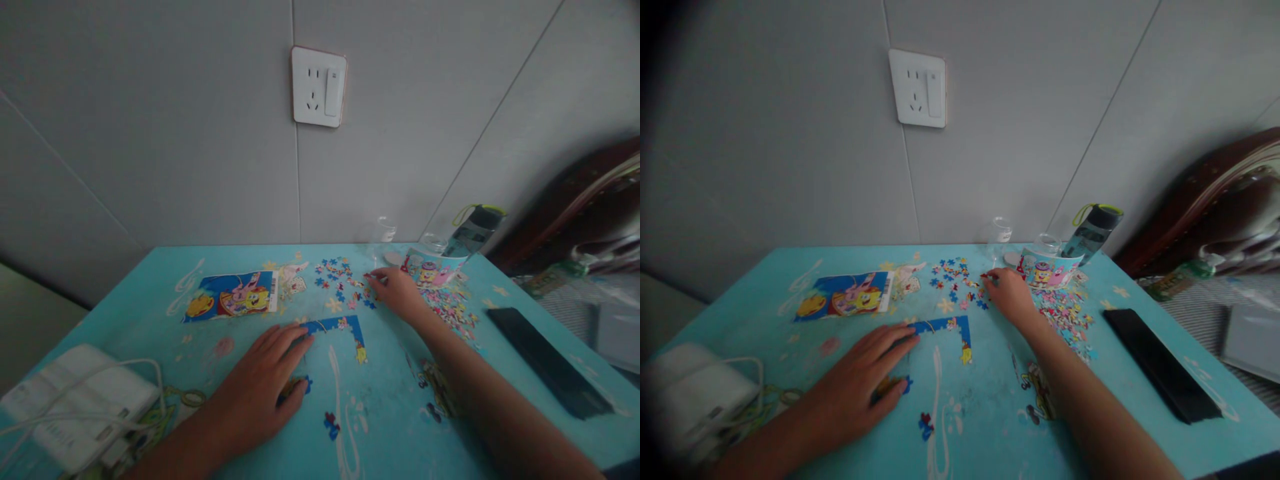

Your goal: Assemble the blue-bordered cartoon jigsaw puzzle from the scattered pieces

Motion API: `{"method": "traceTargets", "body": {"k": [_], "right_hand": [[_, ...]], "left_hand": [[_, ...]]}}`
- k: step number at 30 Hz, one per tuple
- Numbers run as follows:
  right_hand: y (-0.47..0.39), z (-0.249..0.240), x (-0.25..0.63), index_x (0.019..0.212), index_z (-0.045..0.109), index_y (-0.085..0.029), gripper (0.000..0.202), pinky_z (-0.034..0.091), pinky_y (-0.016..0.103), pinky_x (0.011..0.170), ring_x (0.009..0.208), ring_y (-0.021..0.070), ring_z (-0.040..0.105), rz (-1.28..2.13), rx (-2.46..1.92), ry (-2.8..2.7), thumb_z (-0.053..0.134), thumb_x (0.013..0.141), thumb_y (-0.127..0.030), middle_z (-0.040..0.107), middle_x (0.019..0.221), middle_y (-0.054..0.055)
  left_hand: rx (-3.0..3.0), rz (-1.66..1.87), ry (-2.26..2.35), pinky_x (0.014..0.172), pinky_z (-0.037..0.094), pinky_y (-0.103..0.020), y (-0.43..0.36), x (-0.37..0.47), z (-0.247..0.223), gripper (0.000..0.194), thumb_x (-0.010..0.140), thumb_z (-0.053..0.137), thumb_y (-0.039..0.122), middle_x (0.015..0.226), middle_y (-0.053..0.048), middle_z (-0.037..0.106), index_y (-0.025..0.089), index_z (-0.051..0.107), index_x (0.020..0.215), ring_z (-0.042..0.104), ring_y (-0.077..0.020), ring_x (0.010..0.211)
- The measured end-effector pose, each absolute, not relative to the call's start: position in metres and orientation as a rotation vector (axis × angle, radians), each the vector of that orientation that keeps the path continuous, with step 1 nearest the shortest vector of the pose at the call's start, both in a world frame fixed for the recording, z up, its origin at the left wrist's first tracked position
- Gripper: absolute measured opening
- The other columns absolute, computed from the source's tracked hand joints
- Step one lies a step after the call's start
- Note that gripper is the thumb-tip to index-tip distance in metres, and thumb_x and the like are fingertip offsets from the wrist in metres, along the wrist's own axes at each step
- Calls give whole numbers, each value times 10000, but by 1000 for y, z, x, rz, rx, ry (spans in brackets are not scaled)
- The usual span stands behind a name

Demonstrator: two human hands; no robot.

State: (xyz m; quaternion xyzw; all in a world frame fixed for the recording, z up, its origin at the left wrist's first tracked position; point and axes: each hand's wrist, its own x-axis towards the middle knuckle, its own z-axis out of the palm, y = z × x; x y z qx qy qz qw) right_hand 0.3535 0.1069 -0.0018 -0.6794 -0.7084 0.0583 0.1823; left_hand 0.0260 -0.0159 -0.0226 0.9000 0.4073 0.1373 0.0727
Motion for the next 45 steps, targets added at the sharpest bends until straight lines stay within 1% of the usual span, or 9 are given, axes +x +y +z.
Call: {"method": "traceTargets", "body": {"k": [3, 6, 10, 16, 22, 30, 37, 40, 45], "right_hand": [[129, 1, 351, 1110, 747, -158, 349, 503, 274, 772, 878, 211, 706, 196, -1991, -2003, 673, 870, -400, 758, 998, 113], [145, 2, 352, 943, 783, -161, 247, 502, 267, 742, 827, 206, 708, 246, -2034, -2032, 734, 809, -363, 762, 894, 96], [151, 4, 353, 809, 793, -167, 176, 500, 256, 669, 721, 192, 702, 343, -2039, -2071, 731, 799, -331, 738, 725, 57], [150, 3, 355, 958, 792, -154, 237, 519, 252, 692, 774, 187, 707, 372, -2018, -2047, 714, 808, -320, 765, 835, 55], [156, 6, 360, 824, 801, -153, 174, 496, 260, 640, 677, 191, 681, 409, -2040, -2072, 742, 783, -311, 738, 710, 54], [152, 11, 355, 861, 767, -159, 144, 511, 276, 720, 739, 189, 680, 470, -1835, -2130, 738, 757, -254, 752, 809, 60], [81, 26, 344, 1017, 713, -180, 237, 537, 283, 772, 815, 174, 686, 612, -1572, -2065, 566, 919, -339, 751, 909, 46], [42, 28, 346, 1053, 717, -214, 237, 542, 318, 808, 876, 192, 678, 722, -1381, -1934, 558, 955, -360, 731, 972, 60], [12, 25, 339, 1135, 713, -258, 214, 542, 325, 821, 935, 187, 661, 802, -1292, -2018, 566, 991, -317, 699, 1038, 60]], "left_hand": [[2693, 413, 1209, 1186, 394, -540, -16, 27, -21, 594, 941, 551, 292, 1549, -58, 382, 273, 369, 1506, 372, -296, 1420], [2679, 426, 1206, 1194, 377, -541, -16, 27, -19, 579, 946, 549, 298, 1545, -64, 387, 267, 380, 1498, 369, -291, 1423], [2675, 465, 1188, 1191, 372, -541, -16, 28, -17, 562, 947, 554, 302, 1524, -73, 414, 259, 399, 1486, 379, -293, 1413], [2655, 539, 1148, 1184, 374, -531, -16, 28, -15, 578, 917, 580, 278, 1493, -78, 447, 259, 421, 1473, 407, -294, 1392], [2646, 533, 1145, 1178, 370, -522, -16, 28, -13, 572, 929, 573, 292, 1472, -78, 467, 255, 418, 1478, 436, -288, 1357], [2654, 482, 1160, 1190, 359, -527, -17, 29, -12, 582, 938, 564, 297, 1492, -77, 441, 255, 398, 1494, 404, -286, 1378], [2663, 471, 1179, 1191, 371, -540, -17, 29, -14, 572, 948, 548, 287, 1517, -66, 417, 270, 388, 1497, 382, -290, 1406], [2671, 472, 1198, 1192, 379, -547, -18, 29, -15, 575, 950, 551, 286, 1534, -58, 402, 277, 385, 1500, 370, -295, 1419], [2728, 406, 1249, 1174, 427, -550, -21, 27, -16, 600, 952, 541, 293, 1566, -33, 369, 283, 351, 1520, 366, -282, 1428]]}}
